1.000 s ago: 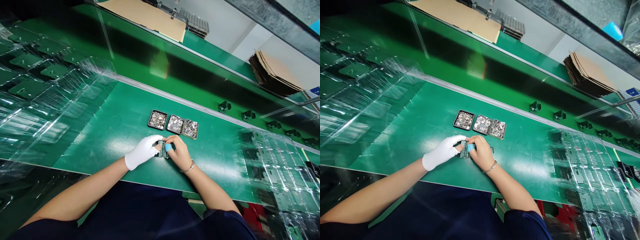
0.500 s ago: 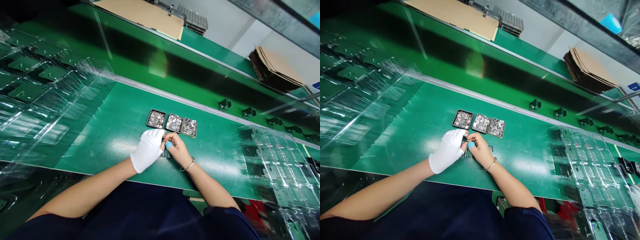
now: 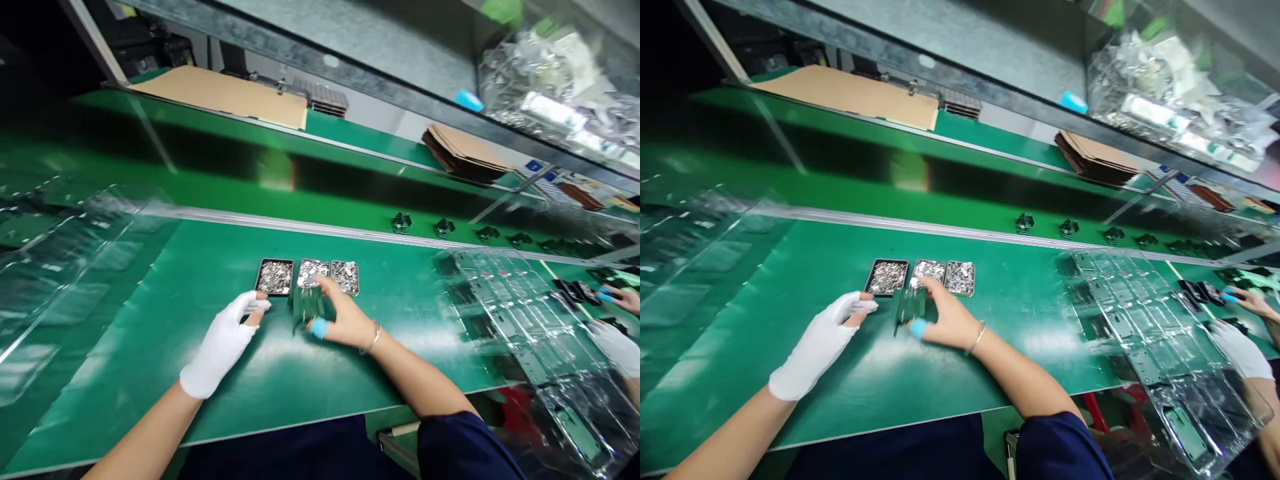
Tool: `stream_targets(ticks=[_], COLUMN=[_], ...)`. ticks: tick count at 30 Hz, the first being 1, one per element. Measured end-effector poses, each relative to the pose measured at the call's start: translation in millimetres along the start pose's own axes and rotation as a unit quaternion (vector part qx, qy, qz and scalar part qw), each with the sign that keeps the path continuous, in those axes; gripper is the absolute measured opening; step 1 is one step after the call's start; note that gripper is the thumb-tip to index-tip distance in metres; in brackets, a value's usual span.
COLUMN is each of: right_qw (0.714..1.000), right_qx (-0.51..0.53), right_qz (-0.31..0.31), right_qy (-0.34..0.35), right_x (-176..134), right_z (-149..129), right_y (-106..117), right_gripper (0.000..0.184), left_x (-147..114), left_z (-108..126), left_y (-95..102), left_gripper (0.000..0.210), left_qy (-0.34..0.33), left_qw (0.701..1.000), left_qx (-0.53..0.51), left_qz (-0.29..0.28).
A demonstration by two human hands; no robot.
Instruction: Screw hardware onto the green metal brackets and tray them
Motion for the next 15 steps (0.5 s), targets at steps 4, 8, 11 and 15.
stream_targets(ticks=[4,8,11,15], right_qw=[0.965,0.946,0.951,0.954], right_qx=[0.012,-0.006,-0.006,0.011], right_qz=[0.201,0.219,0.194,0.174], right_qy=[-0.17,-0.237,-0.242,-0.243], right_x=[64.5,125.8,157.0,156.3], right_z=[47.4,88.0,93.3,86.1], right_y=[80.5,137.7,143.2,141.2], right_gripper=[0.061,0.038,0.024,0.029], left_x=[-0.3,1.7,4.1,4.3], left_z=[1.5,-1.9,-4.3,-7.9], left_y=[-8.1,-15.0,-17.6,-15.5], left_gripper=[0.034,0.034,0.037,0.038], left_qy=[-0.025,-0.043,-0.055,-0.038], left_qw=[0.998,0.993,0.99,0.988], left_qx=[0.05,0.105,0.125,0.143], left_qz=[-0.025,-0.029,-0.026,-0.044])
Point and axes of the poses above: each hand's wrist, its own x-axis towards the middle knuckle, its own y-axis out of the back of the hand, z = x × y, the point moved 1 cm from there along x, towards the middle knuckle, and after that the axes turned 4 degrees about -z, right-handed, at the moved point
